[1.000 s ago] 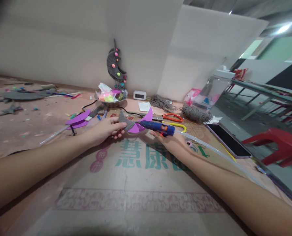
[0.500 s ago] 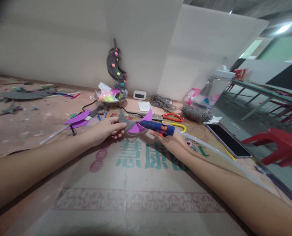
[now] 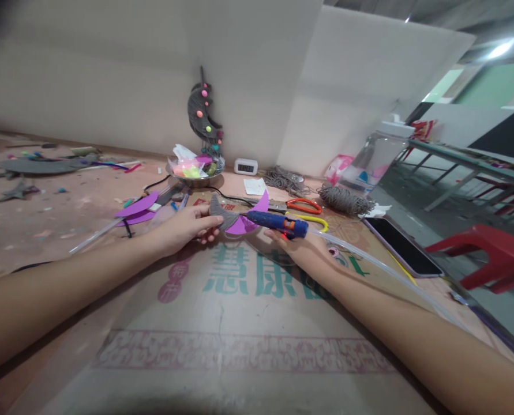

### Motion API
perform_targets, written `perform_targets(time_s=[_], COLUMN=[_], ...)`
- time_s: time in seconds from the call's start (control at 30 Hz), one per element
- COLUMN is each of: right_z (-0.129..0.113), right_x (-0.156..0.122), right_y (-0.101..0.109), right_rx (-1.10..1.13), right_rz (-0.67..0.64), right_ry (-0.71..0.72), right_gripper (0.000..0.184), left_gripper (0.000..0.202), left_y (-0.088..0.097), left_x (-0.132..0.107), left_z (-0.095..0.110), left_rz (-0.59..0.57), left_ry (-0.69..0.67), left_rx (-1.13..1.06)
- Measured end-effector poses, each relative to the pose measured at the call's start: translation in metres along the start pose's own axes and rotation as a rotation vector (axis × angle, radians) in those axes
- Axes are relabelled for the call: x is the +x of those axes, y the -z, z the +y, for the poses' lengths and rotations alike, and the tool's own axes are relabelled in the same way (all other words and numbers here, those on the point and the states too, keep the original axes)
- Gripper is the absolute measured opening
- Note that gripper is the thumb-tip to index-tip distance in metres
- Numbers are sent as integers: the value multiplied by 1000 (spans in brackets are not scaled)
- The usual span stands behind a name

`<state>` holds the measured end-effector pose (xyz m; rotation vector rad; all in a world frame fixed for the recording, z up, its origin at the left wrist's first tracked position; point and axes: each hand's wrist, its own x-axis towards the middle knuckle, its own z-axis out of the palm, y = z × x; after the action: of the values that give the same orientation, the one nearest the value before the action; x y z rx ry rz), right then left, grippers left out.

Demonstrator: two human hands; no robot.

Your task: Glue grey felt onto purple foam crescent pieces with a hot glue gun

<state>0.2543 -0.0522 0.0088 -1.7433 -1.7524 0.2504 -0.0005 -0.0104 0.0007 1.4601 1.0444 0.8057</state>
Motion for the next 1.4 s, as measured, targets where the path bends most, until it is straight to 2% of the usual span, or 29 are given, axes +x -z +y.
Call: perform_targets(time_s=[0.1, 0.23, 0.33, 0.43, 0.53, 0.63, 0.73, 0.83, 0.93, 1.0, 1.1, 1.27, 1.4], right_z=[-4, -5, -2, 0, -1, -3, -2, -3, -8, -11, -9, 3, 9], right_x=[0, -1, 1, 5, 12, 24, 44, 71, 101, 120, 141, 152, 151], right_y=[1, 3, 4, 8, 15, 25, 35, 43, 41, 34, 16, -9, -12], right_rx=[3, -5, -41, 39, 238, 478, 581, 518, 292, 128, 72, -17, -100], right_rz=[-37, -61, -81, -93, -22, 133, 189, 113, 17, -12, -68, -107, -124], right_ry=[-86, -30, -14, -15, -50, -70, -91, -87, -87, -82, -64, -87, -87], right_gripper=[36, 33, 38, 44, 48, 44, 39, 39, 34, 33, 28, 27, 32], left_gripper=[21, 22, 22, 22, 22, 22, 21, 23, 26, 25, 24, 23, 23], left_y=[1, 1, 1, 0, -1, -1, -1, 0, 0, -1, -3, -4, -4], left_x=[0, 0, 0, 1, 0, -1, -1, 0, 0, -1, -3, -3, -3], left_z=[-1, -2, -1, 0, 1, 2, 1, 0, 0, 1, 3, 5, 6], left_rz=[-5, -15, -4, 5, -1, -12, -28, -51, -49, -40, -25, -28, -33], left_ry=[4, -18, -15, 0, 19, 12, -6, -25, -39, -36, -29, 0, 12], left_rx=[-4, -9, -9, -29, -54, -64, -67, -47, -10, -2, -14, -41, -25])
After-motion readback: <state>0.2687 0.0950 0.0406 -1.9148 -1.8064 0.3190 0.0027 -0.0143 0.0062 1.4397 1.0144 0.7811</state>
